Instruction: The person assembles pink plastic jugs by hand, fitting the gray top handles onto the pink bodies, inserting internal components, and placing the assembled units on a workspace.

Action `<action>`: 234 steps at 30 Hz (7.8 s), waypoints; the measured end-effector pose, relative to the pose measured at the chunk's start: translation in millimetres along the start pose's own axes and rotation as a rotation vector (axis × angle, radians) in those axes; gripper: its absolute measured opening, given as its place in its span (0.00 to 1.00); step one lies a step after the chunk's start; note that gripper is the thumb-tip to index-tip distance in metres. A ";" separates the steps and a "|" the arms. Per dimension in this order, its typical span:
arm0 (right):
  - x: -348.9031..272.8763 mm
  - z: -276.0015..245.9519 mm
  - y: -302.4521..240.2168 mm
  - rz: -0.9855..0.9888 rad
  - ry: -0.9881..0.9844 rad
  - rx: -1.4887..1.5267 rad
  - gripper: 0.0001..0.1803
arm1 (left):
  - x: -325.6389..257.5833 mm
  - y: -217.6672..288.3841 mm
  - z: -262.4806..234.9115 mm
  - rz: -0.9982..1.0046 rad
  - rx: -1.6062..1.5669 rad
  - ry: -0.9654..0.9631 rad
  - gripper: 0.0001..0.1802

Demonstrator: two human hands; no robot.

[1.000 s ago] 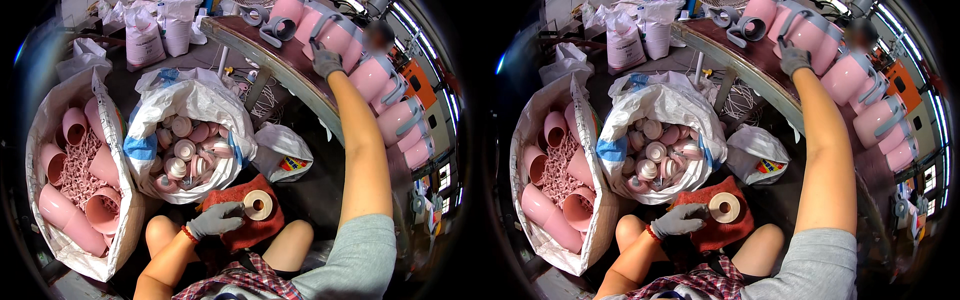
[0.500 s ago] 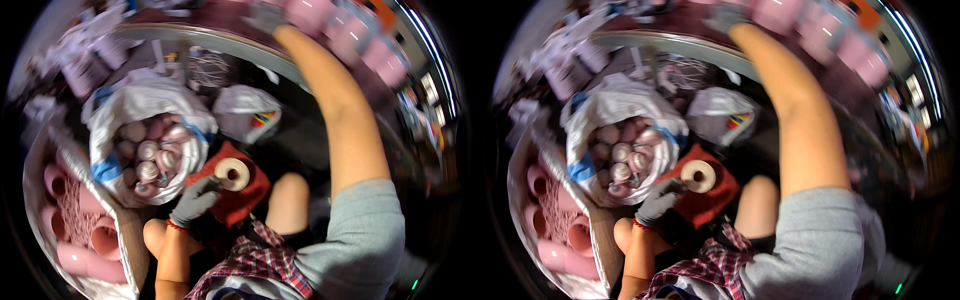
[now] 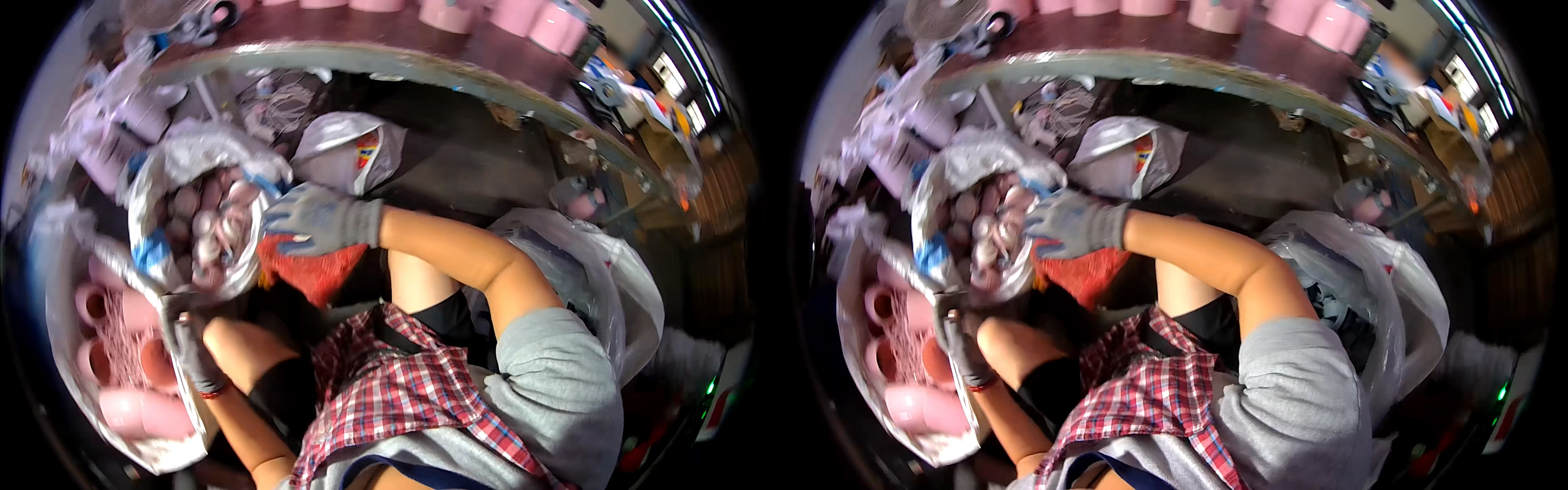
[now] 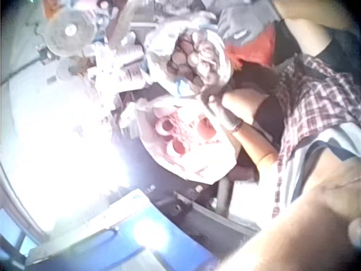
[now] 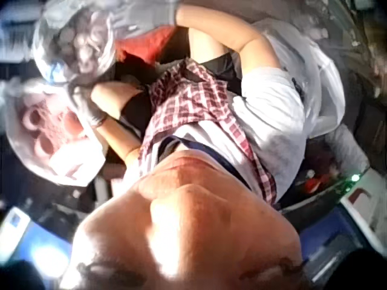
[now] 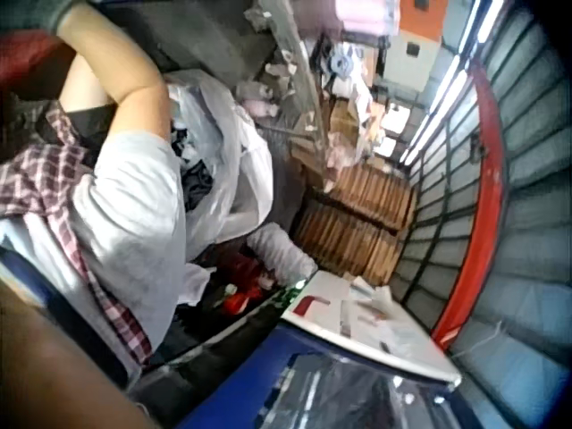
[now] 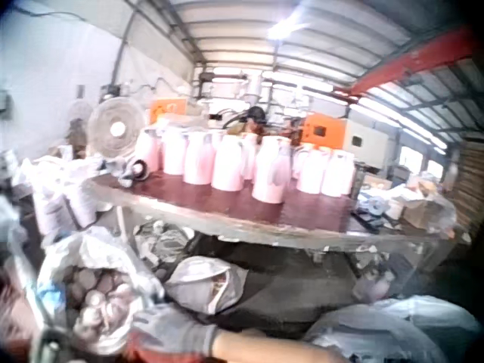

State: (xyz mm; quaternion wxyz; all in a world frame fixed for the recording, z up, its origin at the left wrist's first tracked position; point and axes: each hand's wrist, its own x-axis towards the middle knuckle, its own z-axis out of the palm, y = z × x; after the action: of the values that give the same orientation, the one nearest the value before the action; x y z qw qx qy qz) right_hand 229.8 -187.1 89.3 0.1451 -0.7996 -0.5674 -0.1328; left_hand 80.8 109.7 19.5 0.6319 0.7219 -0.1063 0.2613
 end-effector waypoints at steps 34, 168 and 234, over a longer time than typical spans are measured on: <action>-72.8 46.8 -101.3 0.255 -0.013 0.807 0.17 | -272.7 -101.5 -261.4 -1.014 0.514 0.841 0.26; -509.5 126.5 -77.8 1.055 -1.059 -0.135 0.28 | -69.5 70.5 74.6 -0.702 -0.719 -0.419 0.42; -66.0 -72.2 -139.3 0.656 -0.212 1.047 0.50 | -117.5 56.5 95.2 -0.370 -0.604 -0.394 0.69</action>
State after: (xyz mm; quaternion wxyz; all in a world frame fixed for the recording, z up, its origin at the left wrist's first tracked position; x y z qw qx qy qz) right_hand 73.5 -228.4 142.4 0.4937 -0.7638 -0.2938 0.2941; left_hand -22.2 -13.3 1.6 0.8196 0.5468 -0.1657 -0.0431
